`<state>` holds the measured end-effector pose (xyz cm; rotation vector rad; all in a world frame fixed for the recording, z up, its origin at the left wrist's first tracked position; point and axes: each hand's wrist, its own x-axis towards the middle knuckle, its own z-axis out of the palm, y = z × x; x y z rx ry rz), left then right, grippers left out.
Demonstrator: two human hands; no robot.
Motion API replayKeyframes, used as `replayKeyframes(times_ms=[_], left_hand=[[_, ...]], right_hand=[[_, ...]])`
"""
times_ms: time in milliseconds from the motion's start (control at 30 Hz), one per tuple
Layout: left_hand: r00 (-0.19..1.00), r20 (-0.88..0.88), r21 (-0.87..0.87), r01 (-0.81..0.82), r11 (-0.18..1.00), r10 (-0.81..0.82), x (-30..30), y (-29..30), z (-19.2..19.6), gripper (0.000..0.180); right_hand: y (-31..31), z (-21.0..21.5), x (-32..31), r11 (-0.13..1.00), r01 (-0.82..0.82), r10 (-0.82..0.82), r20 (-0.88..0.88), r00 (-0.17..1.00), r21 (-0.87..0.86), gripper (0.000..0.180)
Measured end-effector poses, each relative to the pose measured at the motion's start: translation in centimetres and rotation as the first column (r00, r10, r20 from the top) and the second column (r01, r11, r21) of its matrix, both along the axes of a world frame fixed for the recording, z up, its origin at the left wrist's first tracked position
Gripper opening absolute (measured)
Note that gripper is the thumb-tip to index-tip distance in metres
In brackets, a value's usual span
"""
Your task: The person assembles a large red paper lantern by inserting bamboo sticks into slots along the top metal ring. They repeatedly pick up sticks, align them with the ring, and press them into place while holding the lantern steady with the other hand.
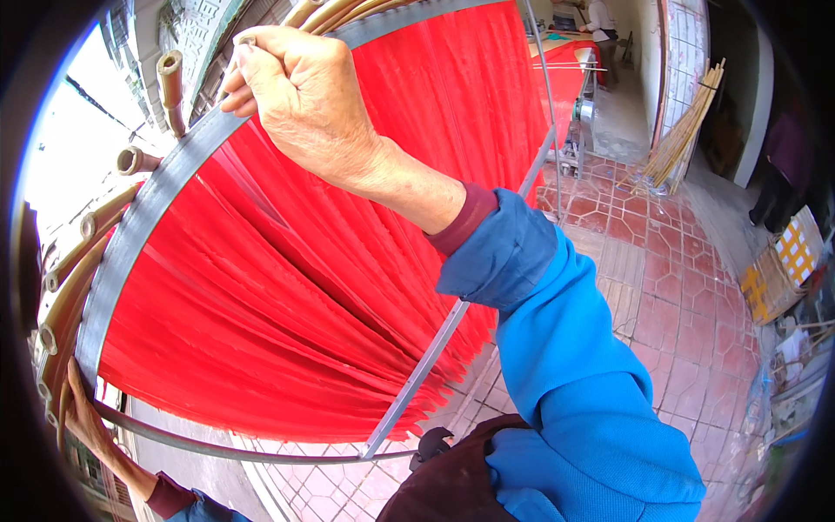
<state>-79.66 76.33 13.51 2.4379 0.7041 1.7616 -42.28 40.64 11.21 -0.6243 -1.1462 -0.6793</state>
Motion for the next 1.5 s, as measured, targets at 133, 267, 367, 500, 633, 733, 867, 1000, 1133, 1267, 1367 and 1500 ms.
replayKeyframes(times_ms=[133,267,367,500,633,733,867,1000,1133,1267,1367,1500], left_hand=[[0.986,0.140,0.031,0.085,0.996,-0.088,0.3,0.8,-0.2,0.030],[0.988,0.138,0.152,0.053,0.987,-0.075,0.7,1.7,-0.9,0.029],[0.994,0.083,0.234,-0.086,0.968,0.068,0.4,1.6,-1.3,0.031],[0.946,0.141,0.540,-0.321,0.778,0.292,1.0,-0.1,-2.8,0.032],[0.921,0.388,0.412,-0.200,0.889,0.027,3.7,-4.9,-7.1,0.041],[0.917,0.396,0.560,-0.283,0.779,0.048,6.7,-10.4,-10.3,0.039],[0.997,0.040,0.641,0.024,0.767,-0.064,12.2,-17.7,-11.2,0.039],[0.978,-0.135,0.667,0.208,0.715,-0.158,20.0,-21.9,-8.3,0.040],[0.975,-0.116,0.695,0.215,0.686,-0.189,26.5,-24.0,-5.4,0.050],[0.991,-0.047,0.715,0.121,0.689,-0.124,30.3,-24.5,-3.4,0.055],[0.995,-0.073,0.688,0.099,0.719,-0.067,31.9,-24.5,-3.1,0.053],[0.997,0.005,0.677,-0.064,0.733,0.082,32.7,-24.4,-3.8,0.056]], right_hand=[[0.4,0.1,0.2,0.999,-0.050,0.049,0.024,0.999,0.023,0.022],[0.9,0.1,0.2,0.994,-0.108,0.108,0.017,0.994,0.029,0.022],[0.4,-0.1,0.1,0.988,-0.153,0.153,0.001,0.988,0.003,0.023],[-1.4,-1.1,1.0,0.993,0.061,-0.053,0.084,0.995,-0.097,0.033],[-1.8,-2.7,3.9,0.935,0.263,-0.262,0.040,0.964,-0.238,0.028],[-1.3,-3.5,6.9,0.784,0.593,-0.571,0.161,0.805,-0.185,0.028],[-0.5,-4.3,9.6,0.657,0.742,-0.696,0.271,0.665,-0.132,0.040],[-0.3,-4.5,10.7,0.618,0.769,-0.700,0.330,0.633,-0.164,0.051],[-0.7,-4.3,11.3,0.612,0.768,-0.678,0.375,0.632,-0.187,0.056],[-1.3,-4.1,11.6,0.639,0.737,-0.635,0.389,0.667,-0.221,0.059],[-1.6,-4.4,11.7,0.628,0.740,-0.625,0.411,0.664,-0.240,0.057],[-2.4,-5.1,12.2,0.655,0.708,-0.579,0.426,0.696,-0.266,0.052]])
